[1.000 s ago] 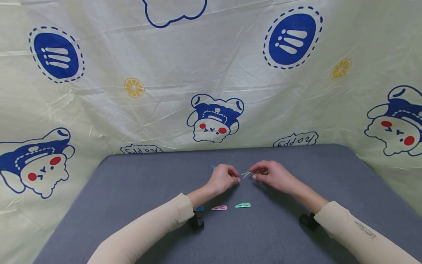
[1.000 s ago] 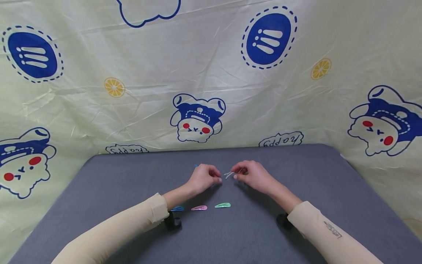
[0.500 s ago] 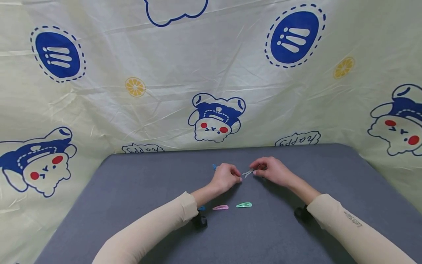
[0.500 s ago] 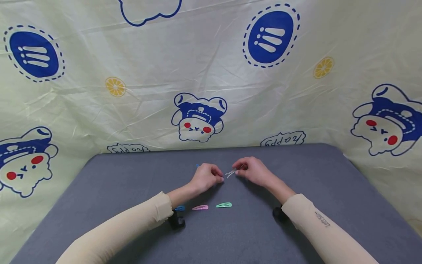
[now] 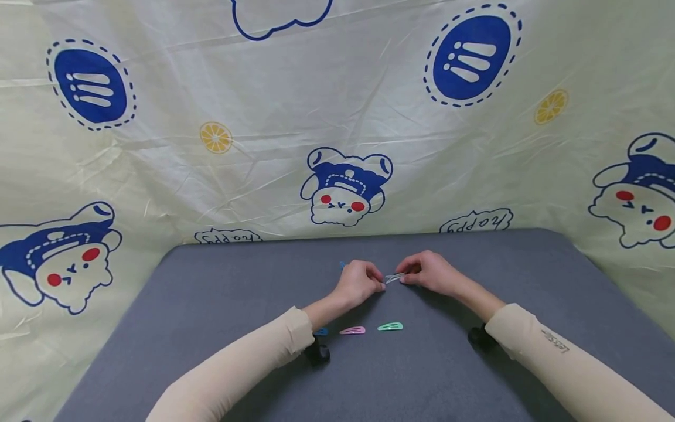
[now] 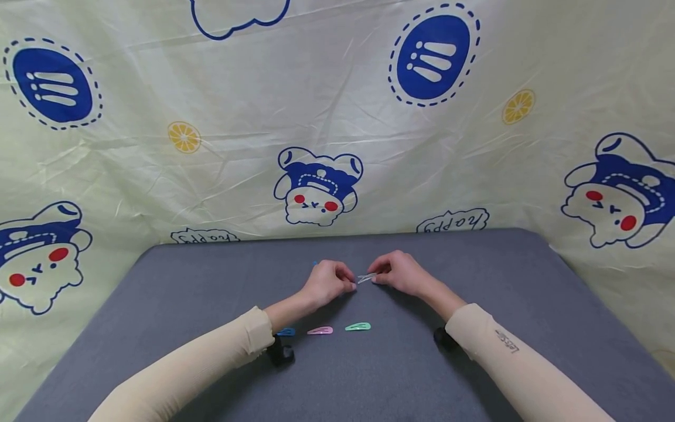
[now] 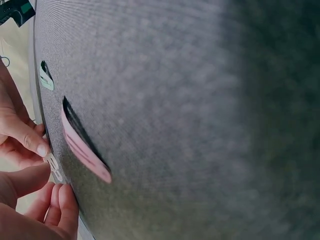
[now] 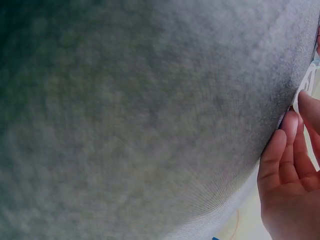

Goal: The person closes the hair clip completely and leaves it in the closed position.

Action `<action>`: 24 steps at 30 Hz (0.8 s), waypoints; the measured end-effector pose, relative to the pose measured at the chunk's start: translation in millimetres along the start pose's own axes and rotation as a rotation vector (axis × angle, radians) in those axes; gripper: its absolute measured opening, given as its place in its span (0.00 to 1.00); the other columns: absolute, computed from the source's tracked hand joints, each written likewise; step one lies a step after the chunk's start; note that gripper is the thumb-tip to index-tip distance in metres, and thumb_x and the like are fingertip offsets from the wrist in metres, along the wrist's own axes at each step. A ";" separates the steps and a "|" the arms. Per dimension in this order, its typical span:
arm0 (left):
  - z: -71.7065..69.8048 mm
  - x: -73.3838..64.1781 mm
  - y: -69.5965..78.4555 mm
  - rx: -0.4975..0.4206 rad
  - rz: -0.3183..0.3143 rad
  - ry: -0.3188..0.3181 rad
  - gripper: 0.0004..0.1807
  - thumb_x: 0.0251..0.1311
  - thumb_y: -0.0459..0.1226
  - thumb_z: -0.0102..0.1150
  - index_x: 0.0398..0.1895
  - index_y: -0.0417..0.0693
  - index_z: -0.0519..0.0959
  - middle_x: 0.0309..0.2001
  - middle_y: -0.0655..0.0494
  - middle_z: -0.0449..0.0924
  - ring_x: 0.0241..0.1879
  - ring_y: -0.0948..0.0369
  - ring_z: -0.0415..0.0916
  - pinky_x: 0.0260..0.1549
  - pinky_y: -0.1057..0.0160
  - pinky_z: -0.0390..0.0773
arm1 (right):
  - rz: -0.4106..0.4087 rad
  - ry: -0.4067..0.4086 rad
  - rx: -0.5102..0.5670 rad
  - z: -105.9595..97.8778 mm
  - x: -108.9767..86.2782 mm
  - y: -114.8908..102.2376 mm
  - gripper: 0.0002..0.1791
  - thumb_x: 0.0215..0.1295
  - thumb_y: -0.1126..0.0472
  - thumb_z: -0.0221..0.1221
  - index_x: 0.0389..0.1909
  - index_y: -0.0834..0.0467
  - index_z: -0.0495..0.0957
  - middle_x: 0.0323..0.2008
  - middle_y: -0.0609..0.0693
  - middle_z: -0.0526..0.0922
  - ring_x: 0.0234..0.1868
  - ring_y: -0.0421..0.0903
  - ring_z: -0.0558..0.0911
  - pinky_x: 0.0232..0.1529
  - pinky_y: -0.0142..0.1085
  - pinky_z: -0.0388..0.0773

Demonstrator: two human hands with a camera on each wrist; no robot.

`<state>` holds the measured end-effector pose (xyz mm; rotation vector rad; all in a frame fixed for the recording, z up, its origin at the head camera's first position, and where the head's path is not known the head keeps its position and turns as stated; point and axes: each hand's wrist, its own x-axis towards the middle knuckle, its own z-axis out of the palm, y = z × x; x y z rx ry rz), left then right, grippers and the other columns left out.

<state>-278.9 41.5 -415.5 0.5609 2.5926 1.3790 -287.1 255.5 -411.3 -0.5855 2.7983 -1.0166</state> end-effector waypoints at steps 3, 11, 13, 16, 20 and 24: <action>-1.2 0.2 -2.3 0.013 0.013 -0.006 0.04 0.55 0.30 0.70 0.33 0.41 0.84 0.24 0.58 0.79 0.25 0.65 0.72 0.26 0.70 0.71 | 0.001 0.004 -0.018 0.2 -0.9 -1.5 0.05 0.63 0.67 0.65 0.39 0.58 0.86 0.34 0.46 0.85 0.35 0.43 0.78 0.41 0.40 0.74; -8.6 -2.6 -6.6 -0.030 0.049 -0.092 0.05 0.57 0.33 0.69 0.36 0.42 0.85 0.27 0.58 0.79 0.26 0.64 0.72 0.25 0.68 0.71 | -0.026 0.042 -0.037 -0.6 -8.4 -1.6 0.04 0.64 0.65 0.64 0.38 0.57 0.86 0.34 0.45 0.84 0.35 0.42 0.78 0.41 0.41 0.74; -10.7 -3.7 -7.8 -0.044 0.050 -0.108 0.05 0.57 0.33 0.69 0.36 0.42 0.85 0.28 0.58 0.79 0.27 0.63 0.72 0.26 0.68 0.71 | -0.021 0.048 -0.020 -0.4 -10.6 -2.7 0.04 0.64 0.65 0.64 0.37 0.56 0.86 0.34 0.45 0.84 0.35 0.43 0.77 0.41 0.42 0.74; -13.4 -5.1 -8.6 -0.050 0.052 -0.114 0.06 0.57 0.34 0.70 0.37 0.42 0.85 0.28 0.58 0.80 0.28 0.62 0.73 0.26 0.67 0.72 | -0.014 0.060 -0.005 0.2 -13.1 -3.9 0.04 0.64 0.64 0.64 0.37 0.55 0.86 0.34 0.45 0.84 0.35 0.44 0.77 0.41 0.41 0.74; -16.8 -7.0 -9.5 -0.042 0.055 -0.118 0.07 0.57 0.35 0.70 0.38 0.42 0.85 0.28 0.59 0.80 0.28 0.62 0.73 0.27 0.67 0.73 | -0.005 0.088 -0.002 2.9 -14.9 -7.0 0.03 0.64 0.63 0.65 0.37 0.54 0.87 0.34 0.44 0.84 0.35 0.43 0.77 0.40 0.39 0.74; -21.8 -9.6 -12.1 -0.042 0.045 -0.124 0.09 0.57 0.36 0.71 0.39 0.42 0.85 0.29 0.59 0.80 0.28 0.63 0.73 0.27 0.67 0.73 | -0.005 0.105 -0.006 6.0 -16.9 -12.5 0.03 0.64 0.63 0.65 0.36 0.53 0.86 0.33 0.44 0.84 0.35 0.43 0.77 0.40 0.39 0.74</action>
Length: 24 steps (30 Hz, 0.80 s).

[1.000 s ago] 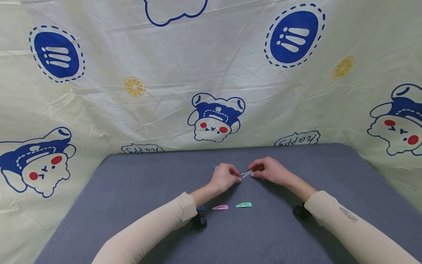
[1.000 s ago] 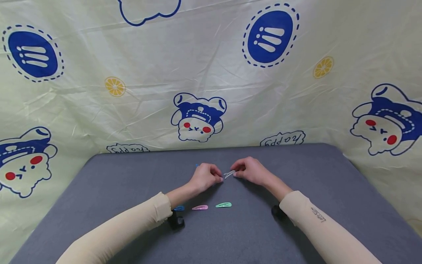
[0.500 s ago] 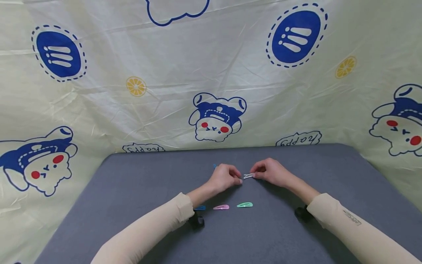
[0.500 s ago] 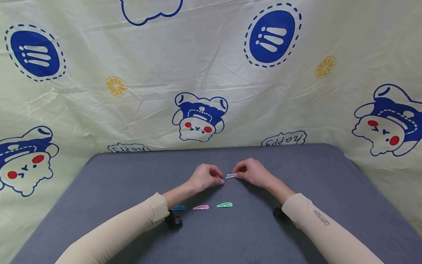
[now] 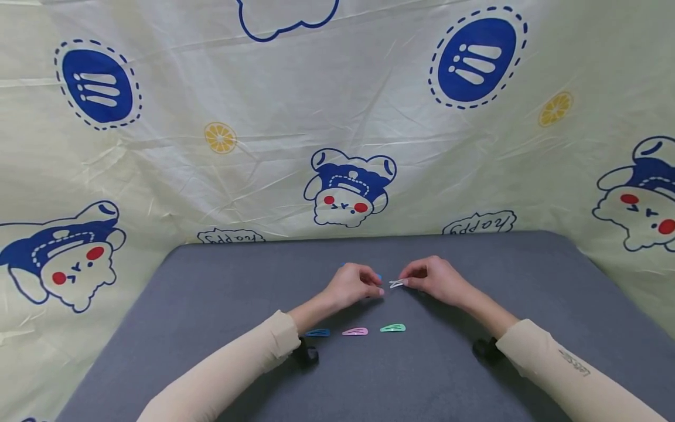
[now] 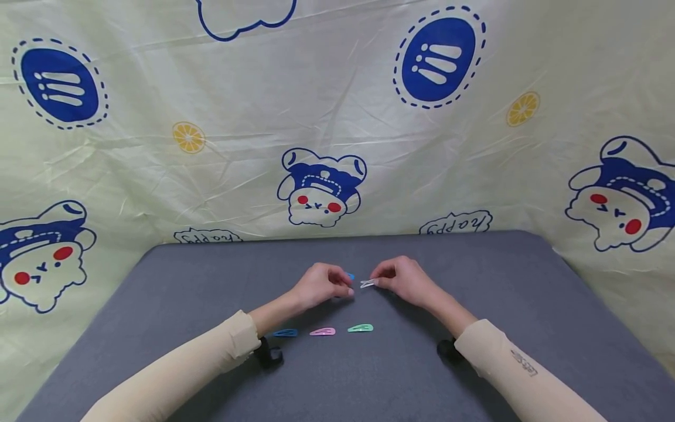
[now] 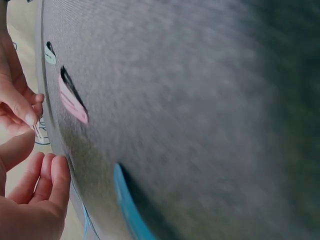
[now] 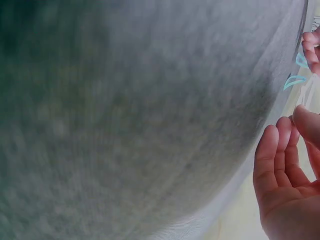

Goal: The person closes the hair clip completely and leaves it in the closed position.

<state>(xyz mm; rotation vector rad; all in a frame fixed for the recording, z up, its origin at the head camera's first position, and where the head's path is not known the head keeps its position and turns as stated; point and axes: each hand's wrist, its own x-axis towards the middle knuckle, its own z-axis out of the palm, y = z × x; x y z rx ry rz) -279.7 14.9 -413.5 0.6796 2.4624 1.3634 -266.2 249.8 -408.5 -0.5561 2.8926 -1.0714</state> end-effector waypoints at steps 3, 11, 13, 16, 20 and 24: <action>-4.4 -3.6 -0.5 -0.009 -0.013 0.001 0.10 0.57 0.37 0.70 0.40 0.43 0.85 0.30 0.59 0.80 0.29 0.62 0.74 0.28 0.67 0.74 | 0.008 0.004 0.003 1.2 -2.7 -4.4 0.03 0.64 0.63 0.65 0.36 0.53 0.86 0.33 0.43 0.84 0.34 0.43 0.77 0.40 0.40 0.75; -18.5 -15.6 2.5 -0.024 0.013 0.020 0.11 0.57 0.37 0.70 0.41 0.43 0.85 0.31 0.58 0.80 0.29 0.59 0.73 0.28 0.65 0.74 | 0.028 0.049 0.024 3.8 -11.6 -20.4 0.04 0.65 0.64 0.64 0.38 0.54 0.85 0.34 0.45 0.83 0.34 0.45 0.77 0.37 0.39 0.76; -22.2 -19.4 2.8 -0.024 0.035 0.025 0.11 0.57 0.38 0.71 0.41 0.42 0.85 0.30 0.58 0.79 0.30 0.58 0.73 0.28 0.65 0.73 | 0.025 0.071 0.024 5.1 -13.8 -25.2 0.04 0.65 0.64 0.64 0.37 0.53 0.85 0.34 0.44 0.82 0.34 0.45 0.77 0.37 0.39 0.77; -26.6 -26.6 4.0 -0.024 0.062 0.037 0.12 0.57 0.38 0.70 0.42 0.43 0.85 0.31 0.59 0.79 0.32 0.58 0.73 0.31 0.64 0.73 | 0.018 0.098 0.032 7.7 -16.9 -32.1 0.04 0.64 0.64 0.65 0.37 0.53 0.85 0.34 0.45 0.83 0.34 0.45 0.77 0.36 0.39 0.77; -30.8 -35.6 3.8 -0.036 0.085 0.060 0.12 0.58 0.38 0.70 0.43 0.44 0.85 0.33 0.60 0.80 0.34 0.59 0.75 0.34 0.63 0.75 | -0.007 0.124 0.046 11.5 -21.2 -41.1 0.06 0.63 0.65 0.66 0.38 0.52 0.85 0.34 0.44 0.82 0.34 0.45 0.76 0.36 0.38 0.77; -34.9 -44.4 5.0 -0.056 0.098 0.073 0.10 0.58 0.38 0.70 0.42 0.48 0.85 0.34 0.61 0.81 0.36 0.60 0.76 0.36 0.62 0.77 | -0.040 0.154 0.057 13.8 -26.4 -50.1 0.07 0.62 0.66 0.66 0.39 0.51 0.85 0.34 0.43 0.82 0.33 0.44 0.77 0.35 0.36 0.78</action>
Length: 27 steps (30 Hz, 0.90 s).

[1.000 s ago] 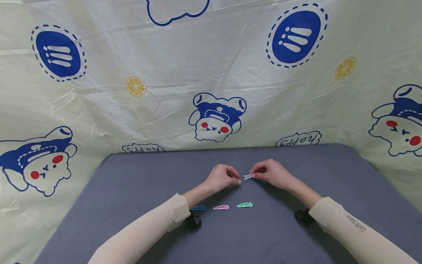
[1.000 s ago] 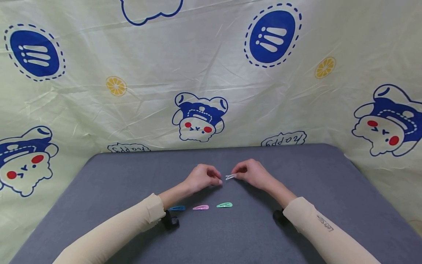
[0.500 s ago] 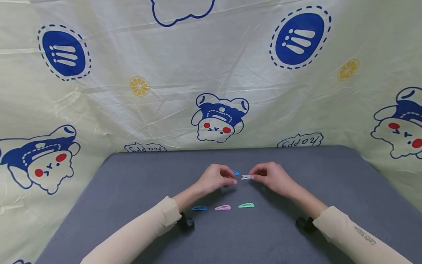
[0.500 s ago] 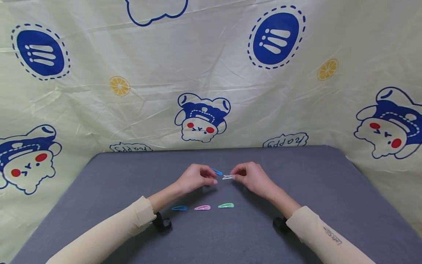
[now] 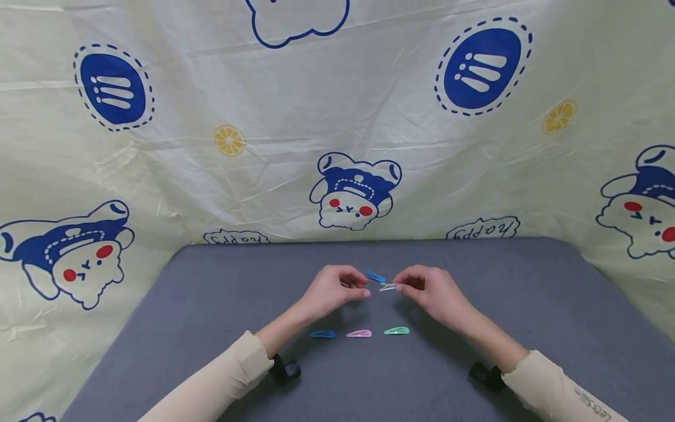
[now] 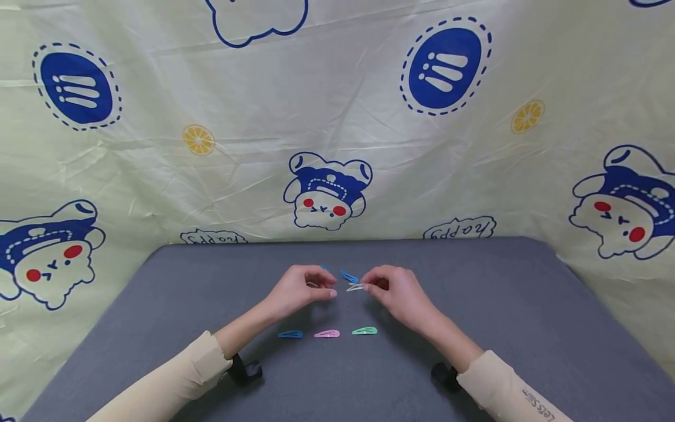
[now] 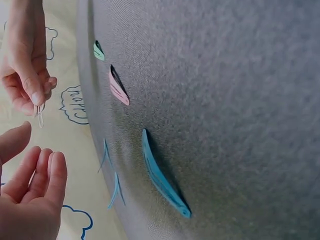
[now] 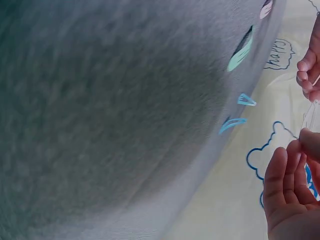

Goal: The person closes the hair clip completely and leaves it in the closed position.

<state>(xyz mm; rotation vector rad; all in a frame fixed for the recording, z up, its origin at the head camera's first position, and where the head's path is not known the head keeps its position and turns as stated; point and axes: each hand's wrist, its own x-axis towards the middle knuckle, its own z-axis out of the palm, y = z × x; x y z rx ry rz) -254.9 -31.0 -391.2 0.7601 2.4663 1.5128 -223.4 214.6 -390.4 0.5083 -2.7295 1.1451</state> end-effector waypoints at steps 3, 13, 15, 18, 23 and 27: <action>-3.5 -6.7 1.5 -0.001 0.010 0.011 0.08 0.57 0.38 0.70 0.41 0.51 0.85 0.35 0.62 0.81 0.36 0.61 0.76 0.37 0.62 0.78 | -0.018 0.019 0.015 1.4 -4.0 -6.9 0.07 0.62 0.66 0.66 0.39 0.51 0.85 0.34 0.43 0.82 0.33 0.44 0.77 0.34 0.35 0.78; -14.4 -34.5 10.5 -0.020 0.057 0.064 0.11 0.58 0.40 0.70 0.44 0.53 0.85 0.39 0.58 0.83 0.38 0.62 0.77 0.41 0.64 0.79 | -0.060 0.083 0.015 0.7 -19.9 -31.9 0.07 0.63 0.64 0.66 0.38 0.48 0.85 0.35 0.39 0.81 0.33 0.41 0.78 0.34 0.34 0.78; -15.3 -40.5 13.8 -0.029 0.065 0.074 0.11 0.58 0.40 0.70 0.44 0.52 0.85 0.40 0.56 0.83 0.38 0.61 0.77 0.41 0.64 0.79 | -0.067 0.094 0.017 0.2 -23.8 -37.4 0.08 0.63 0.64 0.66 0.38 0.47 0.85 0.35 0.38 0.81 0.33 0.40 0.78 0.34 0.34 0.78; -16.3 -49.2 19.5 -0.050 0.065 0.082 0.11 0.57 0.39 0.71 0.44 0.52 0.85 0.39 0.57 0.83 0.38 0.61 0.78 0.41 0.64 0.80 | -0.090 0.103 0.033 0.1 -30.7 -46.0 0.09 0.62 0.64 0.67 0.38 0.46 0.85 0.35 0.36 0.81 0.33 0.39 0.78 0.34 0.35 0.78; -17.2 -63.0 29.7 -0.070 0.065 0.080 0.11 0.57 0.39 0.71 0.44 0.54 0.85 0.39 0.60 0.82 0.39 0.62 0.78 0.43 0.63 0.80 | -0.121 0.111 0.075 2.1 -41.5 -59.7 0.10 0.61 0.65 0.67 0.38 0.45 0.85 0.35 0.35 0.81 0.33 0.39 0.79 0.32 0.34 0.79; -17.1 -73.4 39.0 -0.086 0.085 0.077 0.11 0.56 0.38 0.72 0.43 0.54 0.84 0.40 0.63 0.82 0.39 0.63 0.79 0.45 0.63 0.79 | -0.116 0.140 0.074 3.4 -48.7 -70.2 0.12 0.61 0.65 0.68 0.37 0.42 0.85 0.35 0.33 0.80 0.33 0.38 0.79 0.33 0.33 0.79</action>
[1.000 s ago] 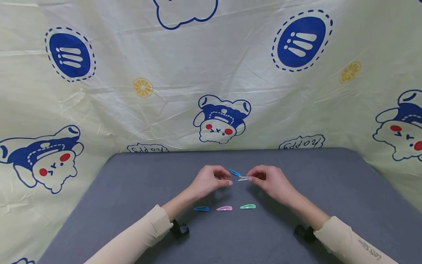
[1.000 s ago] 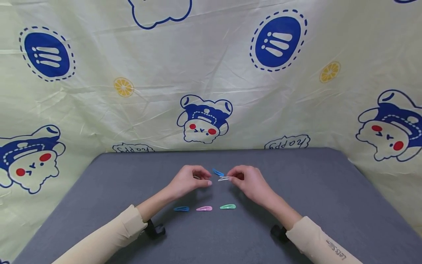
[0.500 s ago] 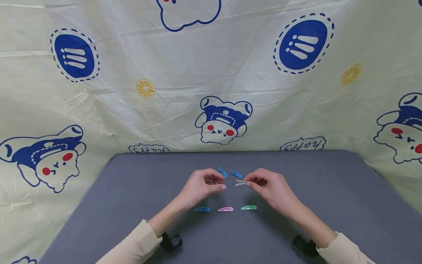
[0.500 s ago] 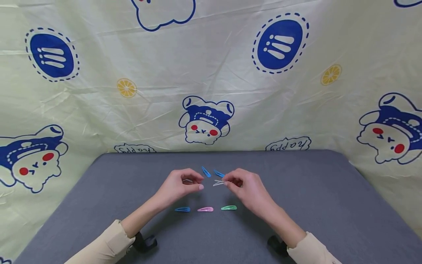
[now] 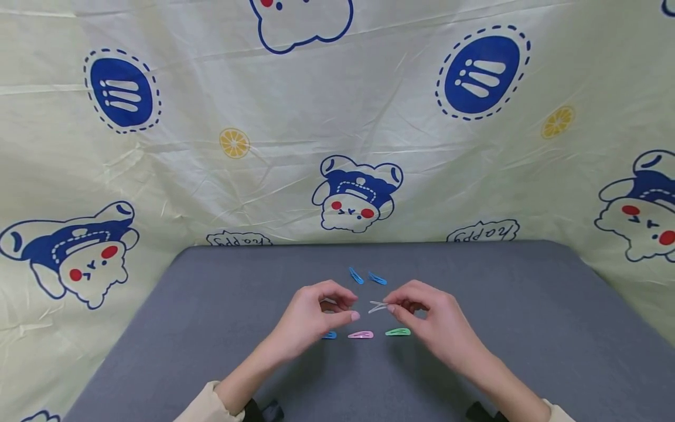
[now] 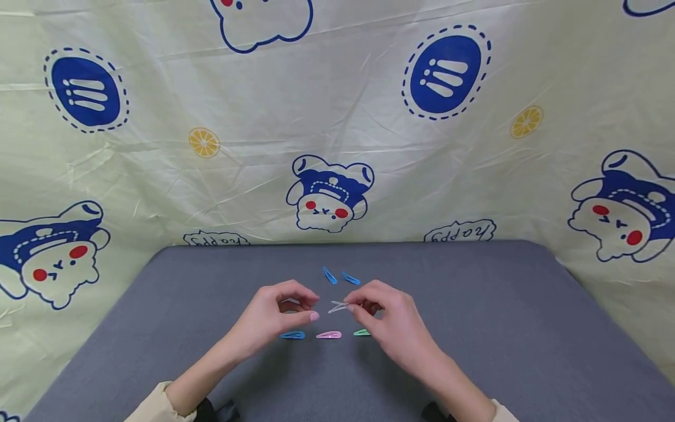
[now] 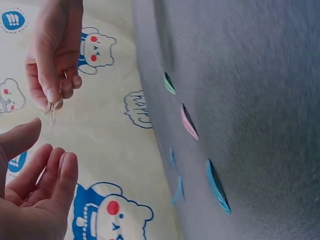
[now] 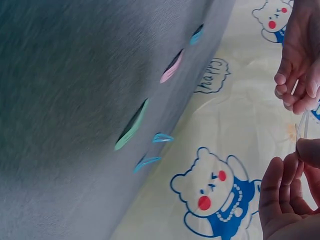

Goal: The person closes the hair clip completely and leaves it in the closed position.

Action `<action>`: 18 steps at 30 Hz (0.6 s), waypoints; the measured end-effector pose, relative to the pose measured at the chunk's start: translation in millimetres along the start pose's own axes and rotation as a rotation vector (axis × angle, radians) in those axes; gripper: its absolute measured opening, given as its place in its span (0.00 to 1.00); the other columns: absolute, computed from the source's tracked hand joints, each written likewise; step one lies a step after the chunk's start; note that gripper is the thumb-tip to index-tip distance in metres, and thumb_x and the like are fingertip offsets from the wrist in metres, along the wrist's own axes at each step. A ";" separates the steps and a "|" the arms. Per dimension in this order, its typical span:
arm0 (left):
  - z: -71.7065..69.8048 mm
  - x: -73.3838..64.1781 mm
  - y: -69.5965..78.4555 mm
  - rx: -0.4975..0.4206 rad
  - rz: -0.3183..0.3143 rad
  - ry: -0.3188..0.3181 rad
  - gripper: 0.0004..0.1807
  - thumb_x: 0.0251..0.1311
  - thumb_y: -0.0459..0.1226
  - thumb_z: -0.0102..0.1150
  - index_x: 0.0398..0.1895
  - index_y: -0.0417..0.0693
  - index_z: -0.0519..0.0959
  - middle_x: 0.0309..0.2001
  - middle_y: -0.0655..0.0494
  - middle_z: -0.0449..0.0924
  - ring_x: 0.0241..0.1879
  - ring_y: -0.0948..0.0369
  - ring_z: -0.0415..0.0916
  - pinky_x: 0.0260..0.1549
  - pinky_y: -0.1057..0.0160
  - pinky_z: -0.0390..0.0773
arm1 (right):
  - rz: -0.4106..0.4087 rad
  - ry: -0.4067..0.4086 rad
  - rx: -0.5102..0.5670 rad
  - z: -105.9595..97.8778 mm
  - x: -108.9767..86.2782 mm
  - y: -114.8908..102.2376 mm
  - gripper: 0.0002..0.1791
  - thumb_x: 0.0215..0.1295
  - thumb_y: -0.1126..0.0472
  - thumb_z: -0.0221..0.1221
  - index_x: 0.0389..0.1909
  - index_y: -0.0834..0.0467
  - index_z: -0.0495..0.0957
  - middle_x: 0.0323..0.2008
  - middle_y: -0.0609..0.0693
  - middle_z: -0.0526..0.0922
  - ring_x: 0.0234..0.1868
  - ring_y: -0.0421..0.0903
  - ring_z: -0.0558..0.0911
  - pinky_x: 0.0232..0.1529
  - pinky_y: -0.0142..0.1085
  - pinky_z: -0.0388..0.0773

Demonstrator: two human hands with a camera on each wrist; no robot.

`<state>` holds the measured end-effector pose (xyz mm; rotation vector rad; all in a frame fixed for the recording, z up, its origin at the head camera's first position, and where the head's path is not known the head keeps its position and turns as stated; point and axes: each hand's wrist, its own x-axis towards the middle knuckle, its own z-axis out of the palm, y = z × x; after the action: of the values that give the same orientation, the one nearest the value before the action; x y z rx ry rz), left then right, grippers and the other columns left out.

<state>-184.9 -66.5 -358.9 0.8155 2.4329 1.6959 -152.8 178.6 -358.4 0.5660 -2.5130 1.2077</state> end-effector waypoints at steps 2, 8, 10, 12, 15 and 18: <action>0.4 -4.6 4.1 -0.009 0.009 0.002 0.11 0.55 0.37 0.72 0.42 0.54 0.85 0.40 0.65 0.82 0.39 0.63 0.79 0.46 0.63 0.79 | -0.012 0.018 -0.002 0.8 -3.4 -4.6 0.13 0.60 0.66 0.68 0.37 0.42 0.85 0.35 0.33 0.80 0.33 0.37 0.79 0.33 0.33 0.79; 1.4 -19.3 12.0 -0.025 0.002 0.033 0.11 0.54 0.37 0.73 0.40 0.55 0.85 0.39 0.64 0.82 0.37 0.62 0.80 0.44 0.62 0.80 | -0.044 0.057 -0.006 1.5 -14.5 -16.8 0.14 0.58 0.68 0.69 0.36 0.43 0.85 0.35 0.32 0.80 0.32 0.36 0.79 0.32 0.32 0.78; 2.0 -24.1 14.7 -0.034 -0.004 0.040 0.10 0.54 0.37 0.73 0.40 0.55 0.85 0.39 0.63 0.82 0.37 0.61 0.80 0.45 0.62 0.80 | -0.026 0.060 0.001 0.7 -18.4 -20.8 0.14 0.58 0.67 0.69 0.36 0.43 0.85 0.34 0.32 0.79 0.32 0.36 0.78 0.32 0.33 0.78; 2.9 -28.2 17.2 -0.043 -0.007 0.046 0.10 0.54 0.37 0.73 0.39 0.55 0.85 0.39 0.63 0.82 0.37 0.60 0.80 0.45 0.62 0.80 | -0.014 0.063 0.004 0.0 -22.3 -24.4 0.14 0.58 0.67 0.69 0.36 0.42 0.84 0.34 0.32 0.79 0.31 0.36 0.78 0.32 0.33 0.78; 4.6 -33.9 20.8 -0.060 -0.011 0.048 0.10 0.53 0.38 0.74 0.39 0.55 0.85 0.38 0.62 0.82 0.36 0.60 0.81 0.44 0.62 0.80 | -0.028 0.068 0.018 0.0 -27.6 -29.0 0.15 0.59 0.67 0.69 0.36 0.41 0.84 0.33 0.34 0.79 0.31 0.36 0.78 0.31 0.32 0.78; 6.3 -38.5 22.9 -0.081 -0.002 0.051 0.11 0.53 0.37 0.74 0.39 0.55 0.85 0.38 0.62 0.82 0.36 0.60 0.81 0.44 0.61 0.80 | -0.070 0.068 0.043 0.9 -31.0 -32.6 0.14 0.60 0.66 0.68 0.37 0.41 0.84 0.34 0.37 0.81 0.31 0.35 0.78 0.30 0.31 0.77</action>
<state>-140.9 -72.9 -350.3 0.7686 2.3785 1.8231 -110.4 166.2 -350.1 0.6078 -2.3956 1.2369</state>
